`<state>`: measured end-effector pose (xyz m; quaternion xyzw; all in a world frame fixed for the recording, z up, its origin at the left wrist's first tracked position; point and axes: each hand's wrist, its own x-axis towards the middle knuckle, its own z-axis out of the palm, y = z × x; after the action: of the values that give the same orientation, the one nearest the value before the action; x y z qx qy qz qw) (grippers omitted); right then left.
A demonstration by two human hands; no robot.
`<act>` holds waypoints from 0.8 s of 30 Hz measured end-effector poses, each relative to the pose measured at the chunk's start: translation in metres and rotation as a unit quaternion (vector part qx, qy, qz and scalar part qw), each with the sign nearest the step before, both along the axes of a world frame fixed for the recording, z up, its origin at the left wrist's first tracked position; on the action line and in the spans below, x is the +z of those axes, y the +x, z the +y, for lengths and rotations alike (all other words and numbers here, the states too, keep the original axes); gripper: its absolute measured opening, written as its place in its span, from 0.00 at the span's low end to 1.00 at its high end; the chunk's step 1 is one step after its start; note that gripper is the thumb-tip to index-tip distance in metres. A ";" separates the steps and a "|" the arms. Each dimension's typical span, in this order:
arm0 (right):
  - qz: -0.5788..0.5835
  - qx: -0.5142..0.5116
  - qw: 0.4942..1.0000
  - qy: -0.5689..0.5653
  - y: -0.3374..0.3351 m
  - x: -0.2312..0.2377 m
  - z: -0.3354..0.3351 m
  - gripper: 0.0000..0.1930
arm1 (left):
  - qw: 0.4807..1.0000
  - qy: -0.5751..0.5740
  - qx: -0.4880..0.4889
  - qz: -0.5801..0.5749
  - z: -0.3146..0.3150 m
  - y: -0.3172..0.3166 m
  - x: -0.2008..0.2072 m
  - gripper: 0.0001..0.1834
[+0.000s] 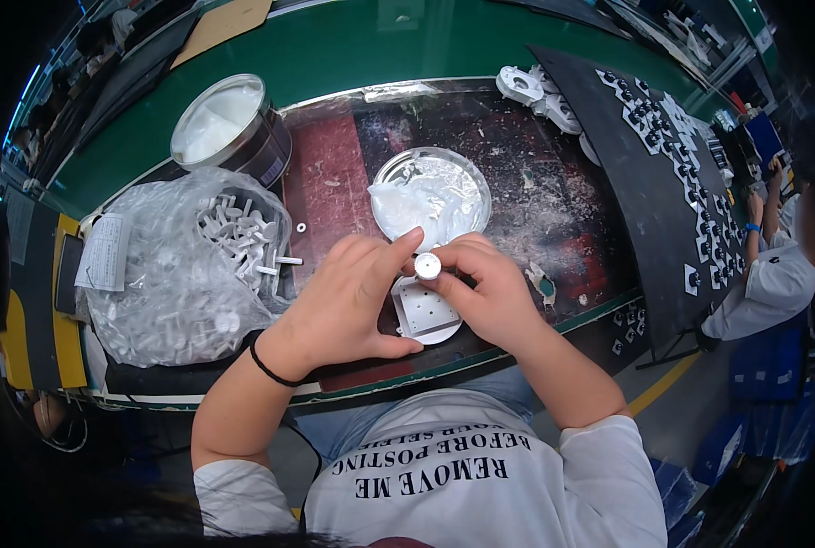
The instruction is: The person assembles small white plastic components at a factory workstation. They repeatedly pick up a base unit, insert a small cylindrical piece into a central hole, and place the finished assembly onto a black tray. The process is repetitive and involves handling parts from a plastic bag and a metal container.
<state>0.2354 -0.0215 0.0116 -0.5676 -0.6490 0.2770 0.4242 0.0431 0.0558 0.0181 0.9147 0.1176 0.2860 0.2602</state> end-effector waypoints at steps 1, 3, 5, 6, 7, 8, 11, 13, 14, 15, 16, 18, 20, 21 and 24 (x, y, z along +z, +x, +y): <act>-0.024 0.005 1.000 0.017 0.000 0.001 0.001 0.09 | 1.000 0.000 -0.001 -0.002 0.000 0.000 0.000 0.61; -0.043 0.006 0.999 0.023 0.000 0.003 0.000 0.11 | 1.000 -0.004 -0.001 0.004 0.000 0.000 0.001 0.61; -0.029 -0.001 1.000 0.000 0.001 0.005 -0.004 0.13 | 1.000 -0.004 0.000 0.006 0.000 0.000 0.000 0.61; -0.011 -0.018 1.000 -0.009 0.003 0.005 -0.008 0.15 | 1.000 -0.002 0.001 0.006 0.000 -0.001 -0.001 0.61; 0.007 -0.035 0.999 -0.018 0.005 0.004 -0.013 0.16 | 1.000 0.000 0.002 0.005 0.000 -0.001 -0.002 0.61; 0.025 -0.052 0.998 -0.027 0.009 0.003 -0.019 0.17 | 1.000 0.001 0.004 0.006 0.000 -0.001 -0.002 0.62; 0.072 -0.096 0.993 -0.020 0.020 -0.003 -0.038 0.19 | 1.000 0.004 0.013 0.006 -0.001 0.000 -0.002 0.62; 0.062 -0.108 0.992 -0.015 0.026 -0.007 -0.048 0.20 | 1.000 0.007 0.023 0.005 -0.003 0.002 -0.002 0.61; 0.058 -0.114 0.992 -0.011 0.029 -0.008 -0.051 0.20 | 0.999 0.006 0.027 0.033 -0.005 0.002 -0.001 0.61; 0.059 -0.116 0.992 -0.004 0.032 -0.010 -0.054 0.20 | 0.998 0.004 0.031 0.060 -0.007 0.003 0.000 0.60; 0.061 -0.117 0.991 0.002 0.035 -0.013 -0.056 0.20 | 0.996 0.002 0.034 0.088 -0.009 0.004 0.000 0.60; 0.077 -0.119 0.990 0.020 0.043 -0.018 -0.060 0.19 | 0.993 -0.029 0.039 0.107 -0.010 0.005 0.010 0.59; 0.099 -0.122 0.987 0.040 0.052 -0.023 -0.065 0.18 | 0.994 -0.010 0.063 0.087 -0.005 0.006 0.020 0.60; 0.141 -0.125 0.981 0.038 0.056 -0.026 -0.064 0.18 | 0.995 0.024 0.083 0.055 0.001 0.006 0.024 0.60; 0.244 -0.128 0.961 0.029 0.063 -0.033 -0.062 0.16 | 0.985 0.017 0.170 -0.023 0.031 0.013 0.036 0.61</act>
<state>0.2983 -0.0834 -0.0211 -0.5486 -0.4557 0.3318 0.6175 0.0560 0.0872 0.0540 0.8792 0.2602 0.3486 0.1945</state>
